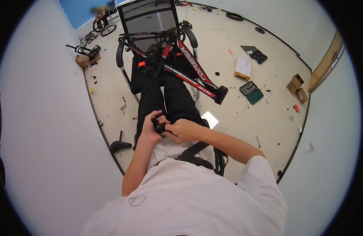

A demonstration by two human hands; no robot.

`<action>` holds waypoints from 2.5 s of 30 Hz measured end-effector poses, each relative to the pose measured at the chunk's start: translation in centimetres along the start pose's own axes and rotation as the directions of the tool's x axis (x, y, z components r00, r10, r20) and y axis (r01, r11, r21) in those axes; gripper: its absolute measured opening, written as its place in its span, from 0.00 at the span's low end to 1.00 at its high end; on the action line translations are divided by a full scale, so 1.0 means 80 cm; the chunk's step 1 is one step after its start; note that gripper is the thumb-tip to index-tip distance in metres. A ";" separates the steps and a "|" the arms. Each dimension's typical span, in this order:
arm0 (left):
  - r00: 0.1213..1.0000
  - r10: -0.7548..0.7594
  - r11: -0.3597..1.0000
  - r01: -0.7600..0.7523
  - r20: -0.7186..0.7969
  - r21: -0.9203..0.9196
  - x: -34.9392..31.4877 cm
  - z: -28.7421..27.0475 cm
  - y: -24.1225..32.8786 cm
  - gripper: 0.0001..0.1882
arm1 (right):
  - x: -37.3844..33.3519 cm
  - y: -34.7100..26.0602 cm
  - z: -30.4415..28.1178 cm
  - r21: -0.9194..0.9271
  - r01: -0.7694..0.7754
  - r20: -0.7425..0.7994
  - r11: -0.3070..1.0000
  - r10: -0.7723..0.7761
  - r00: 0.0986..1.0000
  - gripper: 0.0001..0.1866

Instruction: The person inserts a black cable into a small black cylindrical component and repeatedly twists and adjusts it with both hands. The person continues to manipulate the cable and component, occasionally rotating the assembly, while a bicycle frame rests on a chair in the background.

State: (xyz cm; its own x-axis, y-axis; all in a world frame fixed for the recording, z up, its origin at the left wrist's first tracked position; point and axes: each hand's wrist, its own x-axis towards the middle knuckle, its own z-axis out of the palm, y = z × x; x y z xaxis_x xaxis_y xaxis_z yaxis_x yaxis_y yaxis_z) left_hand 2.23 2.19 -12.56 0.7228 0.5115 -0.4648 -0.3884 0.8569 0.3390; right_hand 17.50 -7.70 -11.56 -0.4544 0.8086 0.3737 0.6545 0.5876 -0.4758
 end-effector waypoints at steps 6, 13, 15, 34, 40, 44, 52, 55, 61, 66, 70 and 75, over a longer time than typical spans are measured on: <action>0.934 0.352 0.915 -0.358 0.064 0.184 -0.042 0.062 -0.001 0.12 | 0.018 -0.049 -0.052 0.389 -0.184 -0.114 0.902 0.246 0.963 0.11; 0.695 0.668 0.648 -0.719 0.267 0.250 -0.061 0.067 0.004 0.10 | 0.030 -0.064 -0.065 0.724 -0.204 -0.059 0.659 0.354 0.933 0.15; 0.611 0.719 0.511 -0.787 0.330 0.344 -0.065 0.076 0.003 0.10 | 0.029 -0.067 -0.076 0.908 -0.196 0.022 0.371 0.425 0.905 0.15; 0.479 0.563 -0.260 -0.671 0.673 0.695 -0.084 0.095 -0.017 0.27 | 0.019 -0.062 -0.123 0.974 -0.195 0.102 0.111 0.555 0.826 0.17; 0.618 0.584 -0.018 -0.637 0.525 0.771 -0.069 0.081 -0.026 0.12 | 0.021 -0.065 -0.102 0.967 -0.224 0.129 0.121 0.528 0.839 0.13; 0.643 0.630 0.122 -0.636 0.436 0.762 -0.061 0.077 -0.027 0.11 | 0.029 -0.081 -0.107 0.785 -0.310 -0.032 0.536 0.536 0.844 0.13; 0.761 0.625 0.542 -0.582 0.171 0.606 -0.075 0.090 -0.027 0.17 | 0.031 -0.097 -0.102 0.729 -0.336 0.089 0.596 0.404 0.911 0.18; 0.789 0.584 0.496 -0.532 0.189 0.686 -0.082 0.089 -0.018 0.21 | 0.030 -0.100 -0.109 0.853 -0.288 0.119 0.435 0.376 0.919 0.23; 0.926 0.337 0.770 -0.376 0.172 0.515 -0.103 0.104 -0.007 0.26 | 0.030 -0.110 -0.113 0.829 -0.299 0.068 0.473 0.445 0.893 0.12; 0.950 0.258 0.769 -0.313 0.177 0.557 -0.118 0.118 -0.001 0.30 | 0.017 -0.064 -0.110 0.845 -0.275 0.106 0.459 0.361 0.927 0.07; 0.919 0.007 0.818 -0.232 0.394 0.527 -0.114 0.100 0.007 0.33 | 0.011 -0.021 -0.105 0.886 -0.263 0.172 0.381 0.258 0.951 0.07; 0.924 -0.132 0.665 -0.186 0.359 0.723 -0.106 0.089 0.016 0.31 | 0.013 0.021 -0.130 0.940 -0.168 0.040 0.296 0.393 0.919 0.09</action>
State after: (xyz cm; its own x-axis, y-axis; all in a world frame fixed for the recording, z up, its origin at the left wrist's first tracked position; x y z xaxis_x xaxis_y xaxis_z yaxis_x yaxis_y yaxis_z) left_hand -0.31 -1.49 -2.34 0.9245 0.3359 -0.1804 0.0206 0.4285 0.9033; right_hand 24.41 -6.15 -3.66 -0.1847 0.9748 0.1248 -0.2981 0.0654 -0.9523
